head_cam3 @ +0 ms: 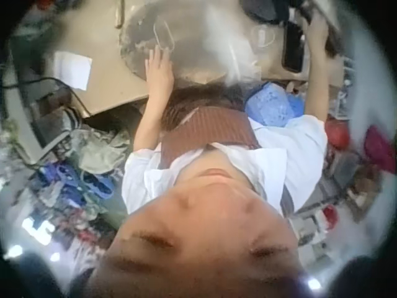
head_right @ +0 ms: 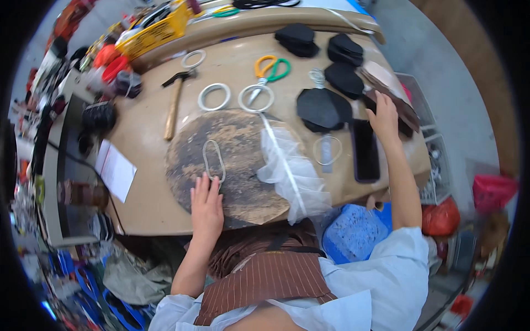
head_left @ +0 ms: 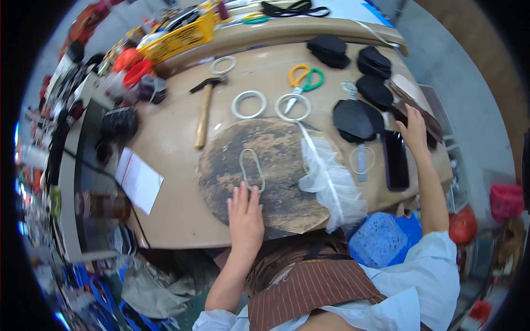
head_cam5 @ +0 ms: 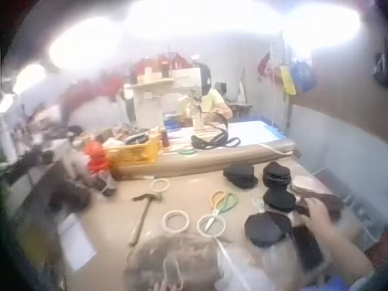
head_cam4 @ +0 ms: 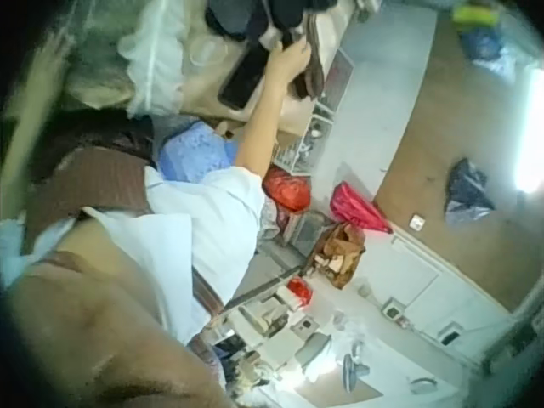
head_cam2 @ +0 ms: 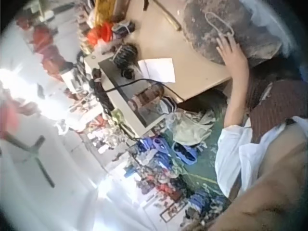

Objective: The person assembles small fabric pouches by hand at a workbench. They pick up black and grey fabric pieces, align them, and secure them using white elastic bands. The person repeatedly stacks the finished pouches and ties them into bundles.

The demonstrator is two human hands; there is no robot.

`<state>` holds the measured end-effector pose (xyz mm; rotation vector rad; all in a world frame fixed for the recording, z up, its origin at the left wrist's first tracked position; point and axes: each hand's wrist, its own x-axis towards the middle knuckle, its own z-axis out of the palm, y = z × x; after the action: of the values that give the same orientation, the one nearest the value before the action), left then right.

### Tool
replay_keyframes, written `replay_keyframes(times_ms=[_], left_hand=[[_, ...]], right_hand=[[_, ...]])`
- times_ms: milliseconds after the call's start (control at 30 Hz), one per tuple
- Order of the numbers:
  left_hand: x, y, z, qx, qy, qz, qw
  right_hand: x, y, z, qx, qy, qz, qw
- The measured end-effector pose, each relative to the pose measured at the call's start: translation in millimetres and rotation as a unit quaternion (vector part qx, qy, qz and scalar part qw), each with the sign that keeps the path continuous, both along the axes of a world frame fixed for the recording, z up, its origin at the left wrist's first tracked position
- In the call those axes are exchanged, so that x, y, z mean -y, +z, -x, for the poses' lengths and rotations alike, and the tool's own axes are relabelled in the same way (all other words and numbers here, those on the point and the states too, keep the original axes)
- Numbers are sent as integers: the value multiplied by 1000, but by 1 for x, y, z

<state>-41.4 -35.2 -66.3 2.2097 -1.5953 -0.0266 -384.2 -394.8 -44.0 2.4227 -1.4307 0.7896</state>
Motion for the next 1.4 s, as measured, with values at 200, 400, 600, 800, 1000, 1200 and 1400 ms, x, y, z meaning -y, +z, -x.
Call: replay_keyframes(times_ms=[200,400,600,800,1000,1200,1400], left_hand=[[-16,13,-11,-14,-54,65,996],[-4,21,-16,-96,-6,63,993],[-4,5,-30,-119,-71,129,982],[-7,21,-88,-145,3,143,979],[-11,78,-272,19,163,228,960],[26,70,-359,91,333,-77,935],[175,60,-404,-79,380,251,887]], right_hand=[[-104,39,-149,50,375,-182,907],[-194,12,-234,-46,526,-216,821],[-220,5,-247,30,515,-386,765],[-187,43,-220,87,421,-332,840],[-144,17,-172,34,357,-242,901],[-153,22,-162,107,308,-295,898],[-156,30,-165,124,332,-311,882]])
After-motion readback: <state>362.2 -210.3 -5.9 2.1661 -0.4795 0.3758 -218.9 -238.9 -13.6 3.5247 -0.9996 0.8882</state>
